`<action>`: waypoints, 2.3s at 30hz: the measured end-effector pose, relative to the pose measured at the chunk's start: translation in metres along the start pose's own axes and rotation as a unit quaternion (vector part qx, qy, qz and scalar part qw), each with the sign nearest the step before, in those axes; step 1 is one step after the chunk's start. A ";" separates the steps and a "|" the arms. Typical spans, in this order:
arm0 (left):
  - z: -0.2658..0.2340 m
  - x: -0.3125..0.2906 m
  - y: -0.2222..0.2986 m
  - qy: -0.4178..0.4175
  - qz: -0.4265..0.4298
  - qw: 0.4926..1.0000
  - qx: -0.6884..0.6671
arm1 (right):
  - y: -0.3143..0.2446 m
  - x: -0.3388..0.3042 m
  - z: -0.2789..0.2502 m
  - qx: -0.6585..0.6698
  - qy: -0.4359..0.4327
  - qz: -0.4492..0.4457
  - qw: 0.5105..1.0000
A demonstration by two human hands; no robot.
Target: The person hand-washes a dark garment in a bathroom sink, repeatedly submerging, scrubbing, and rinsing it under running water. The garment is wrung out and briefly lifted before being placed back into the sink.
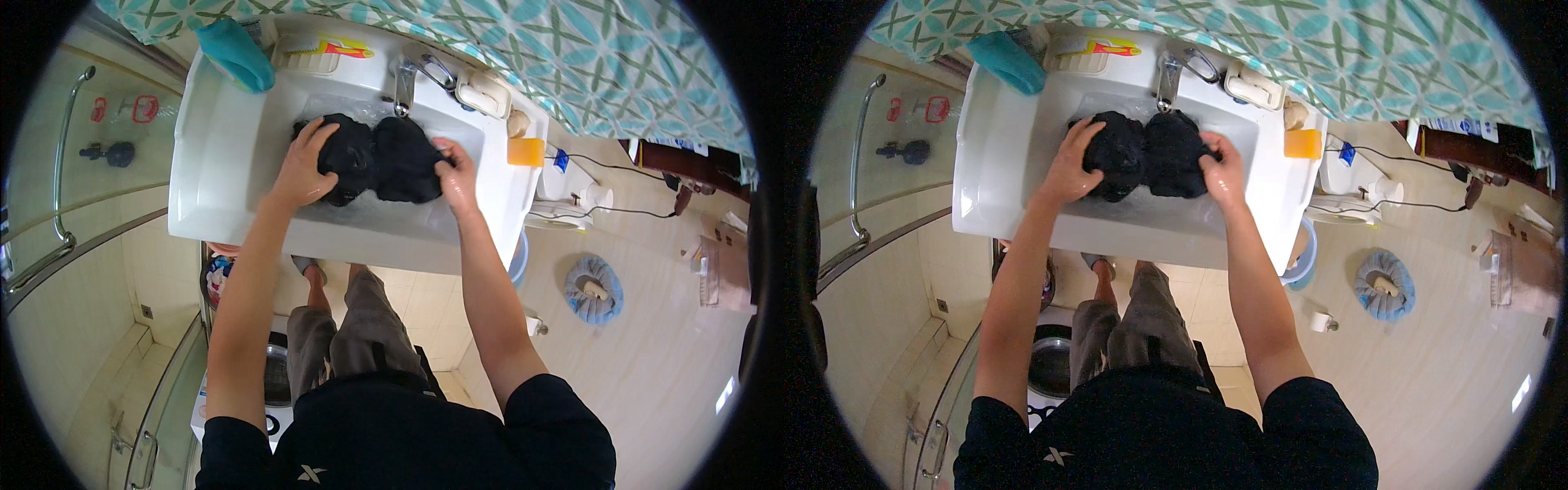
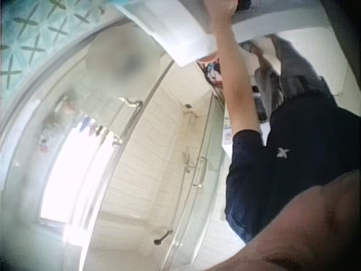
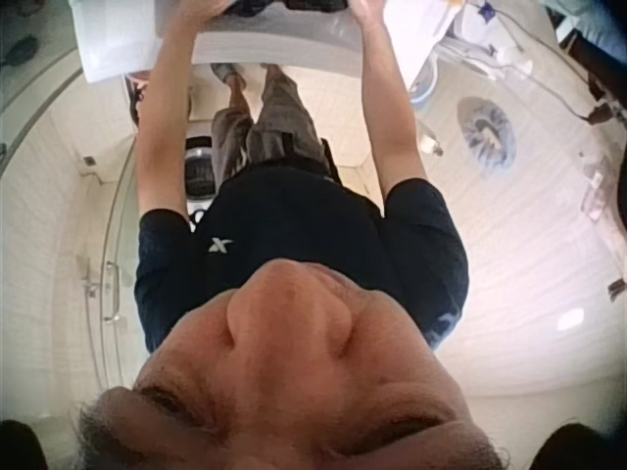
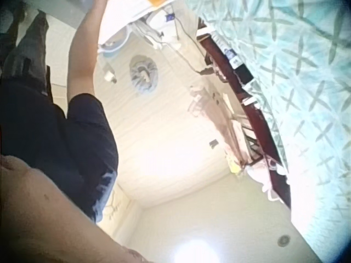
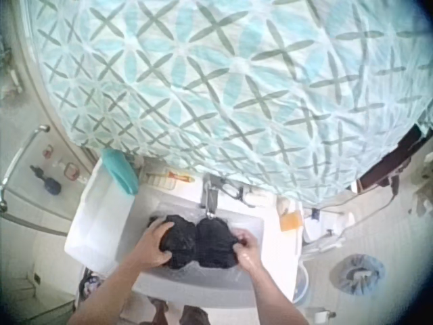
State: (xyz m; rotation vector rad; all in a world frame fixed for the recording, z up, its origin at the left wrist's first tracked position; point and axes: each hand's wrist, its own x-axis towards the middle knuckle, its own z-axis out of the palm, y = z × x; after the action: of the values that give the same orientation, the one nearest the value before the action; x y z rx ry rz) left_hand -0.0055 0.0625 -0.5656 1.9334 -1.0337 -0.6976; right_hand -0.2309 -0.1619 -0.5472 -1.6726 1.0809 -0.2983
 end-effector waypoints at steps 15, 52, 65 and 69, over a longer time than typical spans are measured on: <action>0.096 0.066 -0.030 -0.108 -0.125 0.930 0.329 | 0.098 0.054 0.091 -0.584 -0.038 -0.137 0.799; 0.045 -0.091 0.007 0.139 -0.262 0.953 -0.056 | 0.041 0.015 0.098 0.111 -0.067 0.147 0.981; 0.122 -0.062 0.020 0.062 -0.276 0.941 -0.185 | -0.004 -0.019 -0.012 0.570 -0.026 0.367 0.734; 0.127 -0.048 0.037 0.041 -0.236 0.955 -0.177 | 0.001 -0.044 -0.006 0.558 -0.059 0.329 0.760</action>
State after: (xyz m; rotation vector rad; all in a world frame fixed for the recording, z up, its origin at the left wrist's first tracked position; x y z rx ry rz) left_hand -0.1415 0.0401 -0.5949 1.8775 -0.3546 -0.9798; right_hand -0.2601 -0.1322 -0.5325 -0.1956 0.9930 -0.2738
